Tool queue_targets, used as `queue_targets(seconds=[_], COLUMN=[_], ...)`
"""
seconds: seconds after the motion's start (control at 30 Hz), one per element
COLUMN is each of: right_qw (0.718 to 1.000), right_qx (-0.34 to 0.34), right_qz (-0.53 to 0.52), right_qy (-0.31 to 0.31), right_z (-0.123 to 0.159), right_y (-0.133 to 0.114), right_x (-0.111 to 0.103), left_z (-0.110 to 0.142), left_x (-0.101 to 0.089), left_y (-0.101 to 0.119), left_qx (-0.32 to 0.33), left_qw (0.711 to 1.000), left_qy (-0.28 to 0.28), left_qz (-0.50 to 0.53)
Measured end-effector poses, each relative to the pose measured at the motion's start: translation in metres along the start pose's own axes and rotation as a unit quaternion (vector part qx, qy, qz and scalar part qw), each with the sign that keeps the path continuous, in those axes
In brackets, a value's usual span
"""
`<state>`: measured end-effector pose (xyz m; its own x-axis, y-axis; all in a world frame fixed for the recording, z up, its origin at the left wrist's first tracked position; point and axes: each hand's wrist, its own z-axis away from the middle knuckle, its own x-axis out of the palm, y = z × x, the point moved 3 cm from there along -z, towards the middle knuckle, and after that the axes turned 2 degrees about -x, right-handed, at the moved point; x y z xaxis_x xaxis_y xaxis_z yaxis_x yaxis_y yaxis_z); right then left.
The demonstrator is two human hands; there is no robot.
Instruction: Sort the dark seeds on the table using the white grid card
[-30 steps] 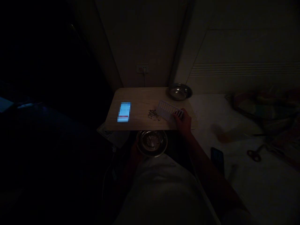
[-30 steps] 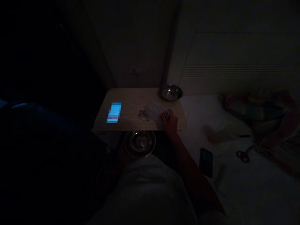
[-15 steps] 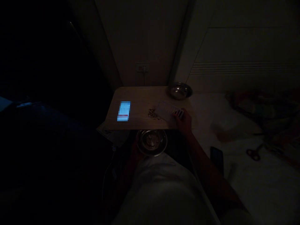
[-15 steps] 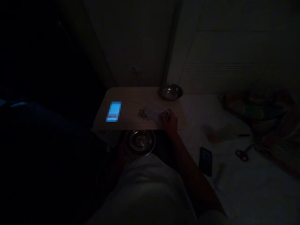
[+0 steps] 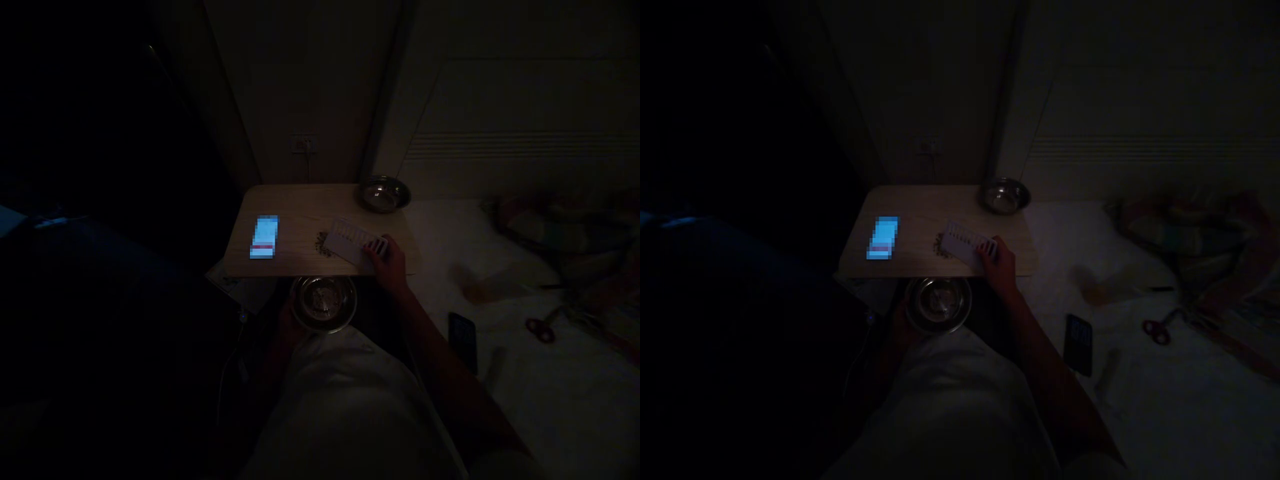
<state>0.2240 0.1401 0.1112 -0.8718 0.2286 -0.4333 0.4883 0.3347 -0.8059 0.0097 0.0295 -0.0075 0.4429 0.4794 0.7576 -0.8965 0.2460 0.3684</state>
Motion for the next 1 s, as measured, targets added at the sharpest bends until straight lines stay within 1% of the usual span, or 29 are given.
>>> queue_targets(seconds=[0.1,0.27,0.33,0.5,0.63,0.7,0.8,0.87,1.0], right_qw=[1.0,1.0,1.0,0.999,0.999,0.999,0.999,0.999,0.999], right_qx=[-0.002,0.003,0.003,0.011,0.011,0.009,0.007,0.007,0.01], right_qz=[0.006,-0.005,-0.016,-0.02,-0.027,-0.025,-0.025,-0.03,-0.028], right_qy=[0.006,-0.005,-0.003,-0.03,-0.017,-0.02,-0.032,-0.029,-0.033], right_z=[0.001,0.002,0.002,0.003,0.003,0.004,0.004,0.005,0.005], right_y=[0.0,0.0,-0.001,0.002,0.005,0.004,0.001,-0.001,-0.002], right_x=[0.0,0.001,0.001,0.004,0.004,0.004,0.004,0.003,0.002], left_z=[0.0,0.006,0.007,0.004,0.002,0.003,0.002,0.001,-0.001], left_x=[0.001,0.008,0.007,0.001,0.003,0.004,0.002,-0.001,-0.002], left_y=[0.0,0.002,0.001,0.001,0.001,0.001,0.001,0.001,-0.001], left_qx=[0.012,0.039,0.033,0.027,0.009,0.003,0.013,0.018,-0.004], left_qw=[1.0,0.999,0.999,0.999,1.0,1.0,1.0,1.0,1.0], left_qy=[0.01,-0.003,0.004,0.03,0.011,0.004,0.011,0.015,0.008], left_qz=[0.001,-0.007,-0.018,-0.011,0.0,0.005,0.007,0.005,0.001])
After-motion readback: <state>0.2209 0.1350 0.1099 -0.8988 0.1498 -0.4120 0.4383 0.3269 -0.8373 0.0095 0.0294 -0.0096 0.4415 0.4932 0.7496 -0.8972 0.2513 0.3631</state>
